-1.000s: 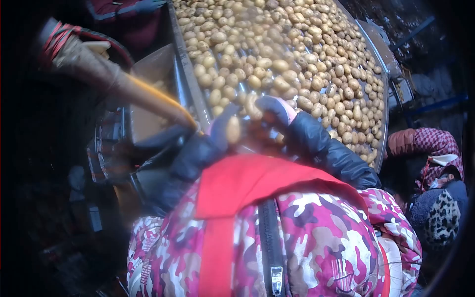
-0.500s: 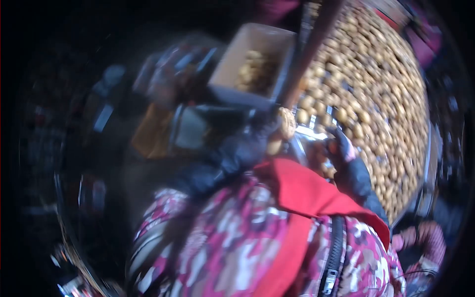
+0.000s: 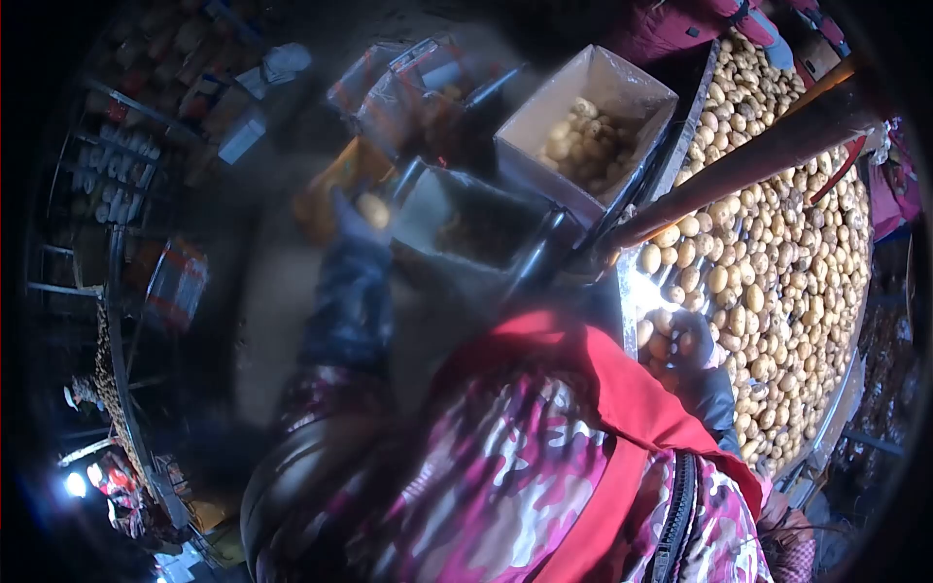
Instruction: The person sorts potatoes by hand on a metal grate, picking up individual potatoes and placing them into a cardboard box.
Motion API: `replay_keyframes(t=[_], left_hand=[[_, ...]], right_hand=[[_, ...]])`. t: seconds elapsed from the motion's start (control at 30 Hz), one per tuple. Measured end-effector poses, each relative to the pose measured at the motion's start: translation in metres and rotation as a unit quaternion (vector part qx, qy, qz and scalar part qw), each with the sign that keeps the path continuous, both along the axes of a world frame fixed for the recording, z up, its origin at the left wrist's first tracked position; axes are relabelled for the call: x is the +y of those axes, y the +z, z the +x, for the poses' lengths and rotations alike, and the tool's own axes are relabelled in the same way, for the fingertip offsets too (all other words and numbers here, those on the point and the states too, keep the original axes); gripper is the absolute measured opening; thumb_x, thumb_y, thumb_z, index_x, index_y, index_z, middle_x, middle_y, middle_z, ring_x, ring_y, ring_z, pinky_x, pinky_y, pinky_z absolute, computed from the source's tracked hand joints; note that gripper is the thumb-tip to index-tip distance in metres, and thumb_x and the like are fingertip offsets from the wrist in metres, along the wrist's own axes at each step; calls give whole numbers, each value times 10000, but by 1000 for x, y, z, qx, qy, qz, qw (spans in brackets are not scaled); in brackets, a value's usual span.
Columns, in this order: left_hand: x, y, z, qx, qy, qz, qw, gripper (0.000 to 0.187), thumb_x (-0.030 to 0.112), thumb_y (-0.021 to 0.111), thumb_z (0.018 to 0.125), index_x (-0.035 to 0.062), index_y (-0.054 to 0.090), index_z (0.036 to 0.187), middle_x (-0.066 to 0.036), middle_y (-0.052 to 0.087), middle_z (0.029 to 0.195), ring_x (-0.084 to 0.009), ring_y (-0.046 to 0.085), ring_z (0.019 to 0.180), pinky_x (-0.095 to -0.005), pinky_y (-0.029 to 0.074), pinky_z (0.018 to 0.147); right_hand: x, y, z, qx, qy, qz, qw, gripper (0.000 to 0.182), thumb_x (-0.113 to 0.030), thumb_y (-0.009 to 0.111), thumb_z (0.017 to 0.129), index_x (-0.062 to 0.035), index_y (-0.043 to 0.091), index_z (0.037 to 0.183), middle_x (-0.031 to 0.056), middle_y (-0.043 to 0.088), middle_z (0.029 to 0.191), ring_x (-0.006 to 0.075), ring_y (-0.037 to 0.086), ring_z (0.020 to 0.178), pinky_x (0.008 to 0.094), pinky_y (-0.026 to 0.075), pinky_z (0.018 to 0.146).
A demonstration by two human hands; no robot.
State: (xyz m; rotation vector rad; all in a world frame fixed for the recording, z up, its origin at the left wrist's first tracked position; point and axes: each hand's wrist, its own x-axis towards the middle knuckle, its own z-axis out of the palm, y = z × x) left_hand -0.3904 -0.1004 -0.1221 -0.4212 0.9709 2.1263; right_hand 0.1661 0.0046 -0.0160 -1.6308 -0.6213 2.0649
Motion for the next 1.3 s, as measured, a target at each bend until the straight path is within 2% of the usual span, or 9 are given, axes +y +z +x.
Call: replay_keyframes(t=[0.13, 0.23, 0.4, 0.5, 0.57, 0.67, 0.8, 0.93, 1.3], left_hand=[[12, -15, 22, -24, -148, 76, 986, 879, 801, 590, 887, 79, 631, 1387, -100, 651, 1274, -198, 624, 849, -339, 583, 677], [30, 25, 62, -152, -343, 201, 905, 898, 804, 637, 855, 89, 625, 1398, -96, 638, 1211, -157, 529, 701, -289, 492, 570], [66, 38, 123, -204, -458, 404, 765, 479, 498, 573, 1045, 64, 640, 1237, -8, 451, 917, -127, 439, 671, -301, 378, 589], [74, 49, 148, -259, -470, 364, 761, 469, 506, 540, 1065, 76, 650, 1213, 1, 431, 876, -130, 430, 679, -319, 381, 605], [75, 30, 154, -89, -491, 289, 817, 516, 553, 507, 1071, 125, 651, 1321, -31, 590, 1011, -200, 572, 834, -366, 490, 706], [94, 40, 177, -247, -537, 364, 720, 566, 571, 485, 1073, 207, 569, 1497, -85, 671, 1322, -310, 657, 1093, -432, 584, 824], [89, 84, 214, -177, -547, 204, 792, 555, 521, 475, 1100, 176, 496, 1535, -96, 688, 1228, -259, 652, 871, -389, 563, 674], [87, 76, 238, -108, -621, 133, 765, 444, 408, 534, 1100, 82, 574, 1399, -75, 650, 1024, -171, 496, 674, -328, 437, 564], [100, 81, 210, 295, -632, -83, 711, 376, 291, 608, 1061, 14, 588, 1315, -80, 627, 985, -138, 597, 771, -276, 505, 640]], right_hand=[[-7, 4, 2, -2, -21, -8, 1000, 332, -192, 656, 995, -85, 593, 1303, 48, 628, 893, 176, 622, 795, 350, 551, 694], [-12, 8, 6, 1, -41, -8, 999, 315, -208, 653, 996, -87, 599, 1282, 50, 628, 893, 180, 622, 793, 350, 548, 690], [-22, 17, 19, 3, -76, -12, 997, 291, -234, 646, 997, -90, 609, 1247, 53, 628, 891, 187, 623, 790, 351, 543, 684], [-23, 18, 21, 14, -93, -11, 996, 279, -249, 642, 998, -93, 614, 1226, 56, 629, 890, 191, 623, 788, 352, 540, 680], [-20, 19, 18, 22, -100, -7, 995, 272, -259, 640, 998, -94, 618, 1212, 57, 629, 890, 194, 624, 787, 352, 539, 677], [-16, 21, 17, 30, -113, -1, 993, 263, -275, 636, 999, -96, 624, 1192, 59, 629, 889, 198, 624, 785, 353, 536, 673], [-13, 25, 18, 40, -126, 1, 991, 256, -295, 631, 1000, -99, 632, 1164, 62, 629, 888, 203, 625, 782, 354, 532, 668], [-11, 30, 21, 44, -137, 1, 990, 254, -316, 626, 1000, -102, 639, 1136, 65, 630, 887, 209, 625, 780, 355, 528, 662], [-8, 1, 42, 142, -142, -35, 979, 311, -345, 622, 1010, -92, 651, 1189, 87, 674, 990, 237, 646, 795, 377, 568, 715]])
